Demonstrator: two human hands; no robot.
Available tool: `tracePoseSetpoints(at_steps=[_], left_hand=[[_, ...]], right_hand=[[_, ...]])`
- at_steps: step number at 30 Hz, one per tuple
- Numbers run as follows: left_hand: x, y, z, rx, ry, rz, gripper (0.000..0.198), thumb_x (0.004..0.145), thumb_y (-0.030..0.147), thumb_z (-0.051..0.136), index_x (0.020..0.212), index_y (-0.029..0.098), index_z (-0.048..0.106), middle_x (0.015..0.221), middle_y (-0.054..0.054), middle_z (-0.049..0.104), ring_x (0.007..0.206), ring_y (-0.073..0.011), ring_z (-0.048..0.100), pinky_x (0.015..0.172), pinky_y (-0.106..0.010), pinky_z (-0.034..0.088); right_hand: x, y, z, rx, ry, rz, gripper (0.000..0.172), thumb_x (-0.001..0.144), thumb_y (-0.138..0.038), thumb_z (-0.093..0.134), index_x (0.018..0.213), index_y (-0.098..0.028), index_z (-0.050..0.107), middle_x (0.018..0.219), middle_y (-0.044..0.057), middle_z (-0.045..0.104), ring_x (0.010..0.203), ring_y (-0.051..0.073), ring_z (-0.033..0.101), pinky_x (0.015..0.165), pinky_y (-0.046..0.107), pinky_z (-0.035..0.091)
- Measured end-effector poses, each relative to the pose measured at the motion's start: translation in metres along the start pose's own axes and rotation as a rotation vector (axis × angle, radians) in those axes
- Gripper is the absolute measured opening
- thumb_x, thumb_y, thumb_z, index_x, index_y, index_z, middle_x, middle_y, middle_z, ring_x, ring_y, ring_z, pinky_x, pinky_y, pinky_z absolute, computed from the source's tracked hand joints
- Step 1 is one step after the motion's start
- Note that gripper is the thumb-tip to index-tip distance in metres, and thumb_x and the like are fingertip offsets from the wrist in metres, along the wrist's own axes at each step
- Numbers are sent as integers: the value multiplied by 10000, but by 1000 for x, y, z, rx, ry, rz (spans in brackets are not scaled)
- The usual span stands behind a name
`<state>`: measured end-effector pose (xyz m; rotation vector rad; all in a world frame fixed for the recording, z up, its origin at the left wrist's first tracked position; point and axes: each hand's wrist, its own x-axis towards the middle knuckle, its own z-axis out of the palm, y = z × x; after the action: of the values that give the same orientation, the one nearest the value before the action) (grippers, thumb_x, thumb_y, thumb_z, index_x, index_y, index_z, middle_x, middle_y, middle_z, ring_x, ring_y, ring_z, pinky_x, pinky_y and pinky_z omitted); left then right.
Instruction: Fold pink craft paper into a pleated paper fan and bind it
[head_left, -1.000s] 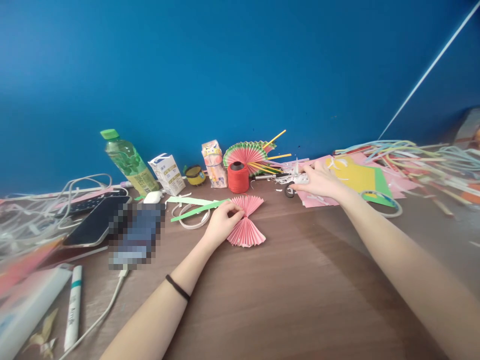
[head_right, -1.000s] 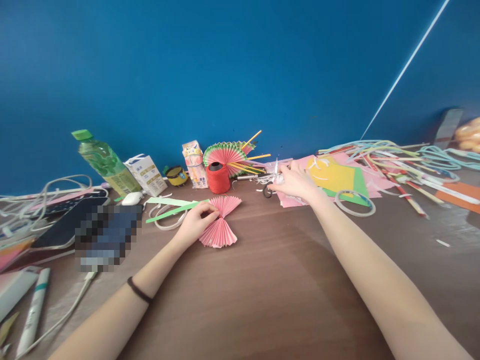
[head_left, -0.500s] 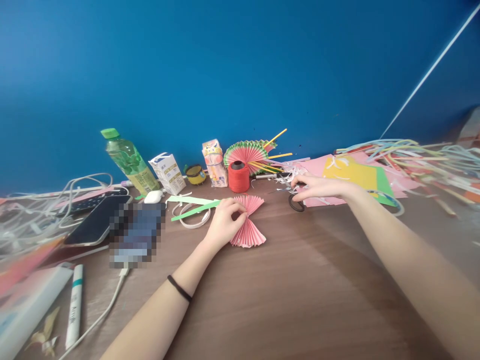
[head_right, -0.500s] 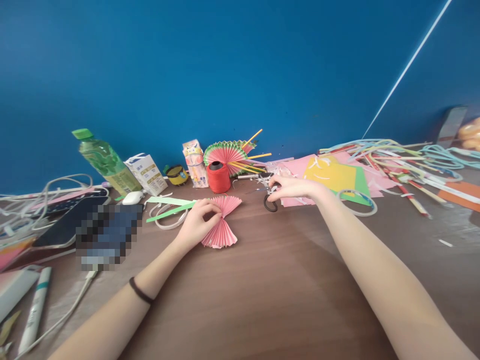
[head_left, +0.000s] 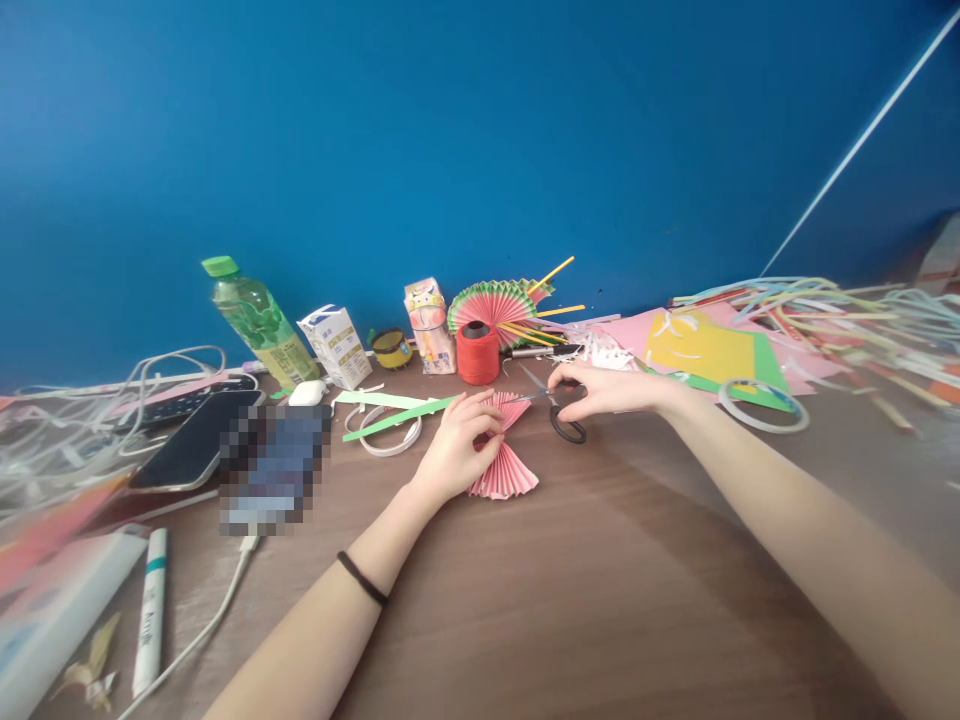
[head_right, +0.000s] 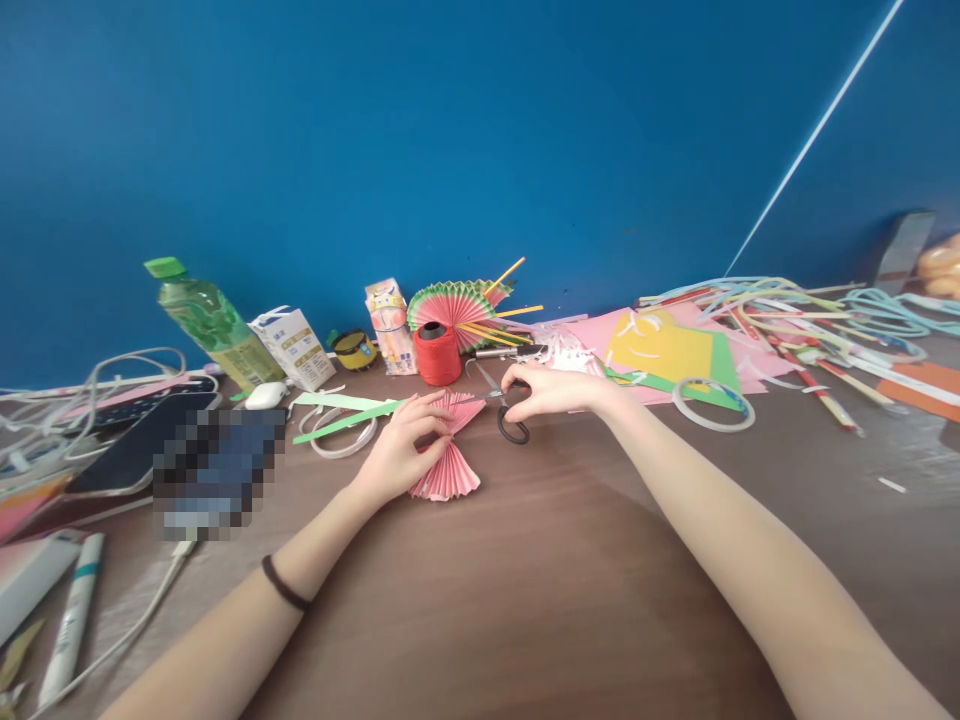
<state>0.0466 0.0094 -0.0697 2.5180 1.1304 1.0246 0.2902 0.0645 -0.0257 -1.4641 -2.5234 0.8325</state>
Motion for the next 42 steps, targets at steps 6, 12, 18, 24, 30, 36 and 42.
tracePoseSetpoints(at_steps=[6,12,18,24,30,36,42], left_hand=[[-1,-2,3,-100,9,-41,139,744,101,479,709,183,585,927,-49,641,974,-171,569,856,-321,449],[2,-2,-2,-207,41,-164,119,742,135,489,669,182,571,864,-31,633,855,-157,580,825,-316,437],[3,-10,-1,-350,69,-315,77,707,168,540,640,176,577,812,-41,627,834,-173,573,818,-334,435],[4,-15,2,-492,58,-349,80,712,172,528,651,162,579,757,-29,610,768,-152,576,764,-302,454],[6,-11,1,-514,58,-375,68,722,192,531,675,160,567,719,-18,601,713,-142,577,742,-299,458],[4,-13,3,-464,38,-390,77,728,232,535,700,166,564,759,-26,600,740,-154,567,736,-300,454],[5,-12,2,-435,24,-403,87,733,239,519,702,171,563,746,-24,600,723,-156,558,714,-296,455]], right_hand=[[3,1,4,2,-21,-26,484,645,-496,576,1041,-237,472,1095,57,483,992,234,477,819,302,385],[2,3,1,-1,-13,-14,440,635,-386,569,1031,-219,475,1073,60,488,955,229,481,785,293,393],[-7,0,-9,58,-76,23,446,601,-229,485,1047,-228,486,889,32,536,762,181,508,596,249,397],[-18,-8,-20,73,-191,-49,436,635,-244,488,1056,-245,599,995,19,616,889,207,559,709,268,420],[-16,-10,-16,64,-251,-63,451,662,-254,501,1100,-251,611,1016,2,643,886,187,577,711,245,424],[-10,-17,-9,-11,-270,-93,433,704,-320,502,1127,-313,596,992,-20,653,758,162,556,666,250,389],[-9,-18,-4,-8,-266,-86,425,708,-358,515,1123,-325,599,925,-22,667,669,144,503,647,255,355]])
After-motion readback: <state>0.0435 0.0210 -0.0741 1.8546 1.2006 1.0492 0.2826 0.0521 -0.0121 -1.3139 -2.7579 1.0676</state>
